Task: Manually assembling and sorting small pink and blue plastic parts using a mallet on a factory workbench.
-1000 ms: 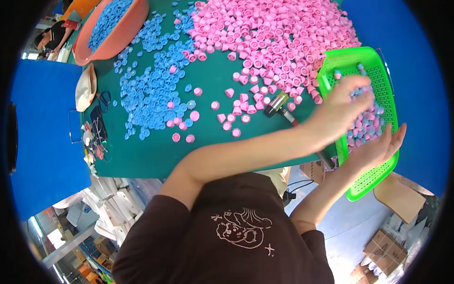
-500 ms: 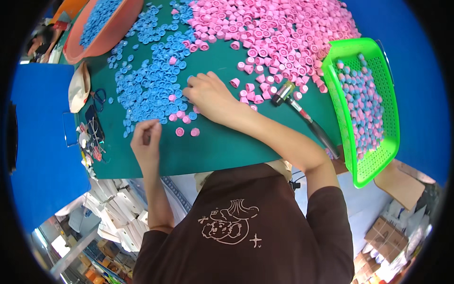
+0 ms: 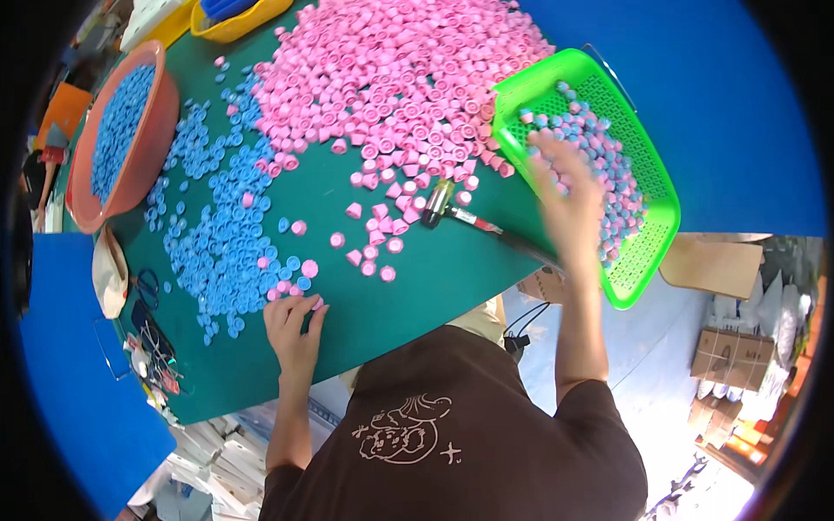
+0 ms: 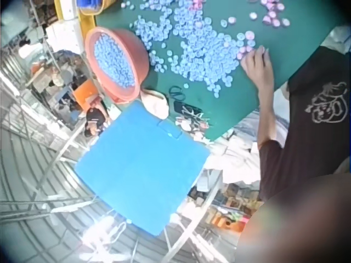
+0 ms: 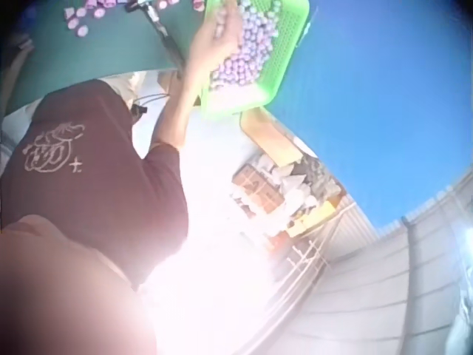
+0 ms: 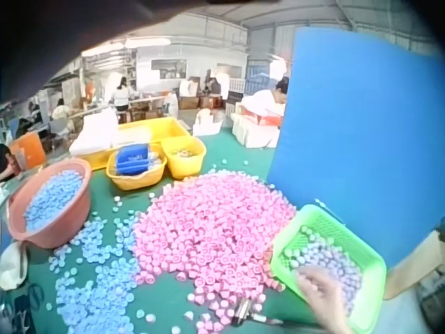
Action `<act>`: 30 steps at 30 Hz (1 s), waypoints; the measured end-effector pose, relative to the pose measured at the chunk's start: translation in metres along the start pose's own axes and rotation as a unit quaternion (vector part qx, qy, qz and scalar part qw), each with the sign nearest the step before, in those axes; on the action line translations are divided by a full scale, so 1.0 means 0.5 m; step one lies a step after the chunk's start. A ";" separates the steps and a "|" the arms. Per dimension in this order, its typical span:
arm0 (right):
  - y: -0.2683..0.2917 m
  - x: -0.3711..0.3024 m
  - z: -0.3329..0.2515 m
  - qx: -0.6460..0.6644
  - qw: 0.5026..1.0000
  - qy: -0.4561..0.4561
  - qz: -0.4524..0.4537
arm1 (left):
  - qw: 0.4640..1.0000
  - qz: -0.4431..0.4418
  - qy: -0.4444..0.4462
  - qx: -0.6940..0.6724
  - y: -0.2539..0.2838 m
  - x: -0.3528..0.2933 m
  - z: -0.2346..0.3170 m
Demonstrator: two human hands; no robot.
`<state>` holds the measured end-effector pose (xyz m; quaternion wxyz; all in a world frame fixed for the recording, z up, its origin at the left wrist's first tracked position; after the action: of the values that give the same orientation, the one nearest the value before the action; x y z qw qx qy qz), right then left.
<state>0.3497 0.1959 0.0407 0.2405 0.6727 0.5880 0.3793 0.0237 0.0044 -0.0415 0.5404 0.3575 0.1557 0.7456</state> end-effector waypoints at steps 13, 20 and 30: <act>-0.349 0.091 -0.089 -0.123 0.954 0.231 -0.144 | 0.964 -0.145 -0.124 0.187 -0.202 0.252 -0.012; -0.343 0.154 -0.108 -0.094 0.959 0.246 -0.101 | 0.976 -0.077 -0.023 0.200 -0.112 0.361 -0.081; -0.310 0.056 -0.153 -0.122 0.887 0.368 -0.251 | 0.957 -0.232 -0.131 0.118 -0.110 0.384 -0.096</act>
<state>0.1953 0.2437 -0.0267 0.1742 0.2797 0.7324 0.5958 -0.0024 0.2082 -0.0388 0.6684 0.4674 0.2486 0.5225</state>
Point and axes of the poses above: each hand's wrist, its own x-axis towards the middle knuckle, its own y-axis out of the back of the hand, z = x × y, the point moved 1 cm from there along x, towards the middle knuckle, and after that the axes turned 11 degrees about -x, right-handed, at the moved point
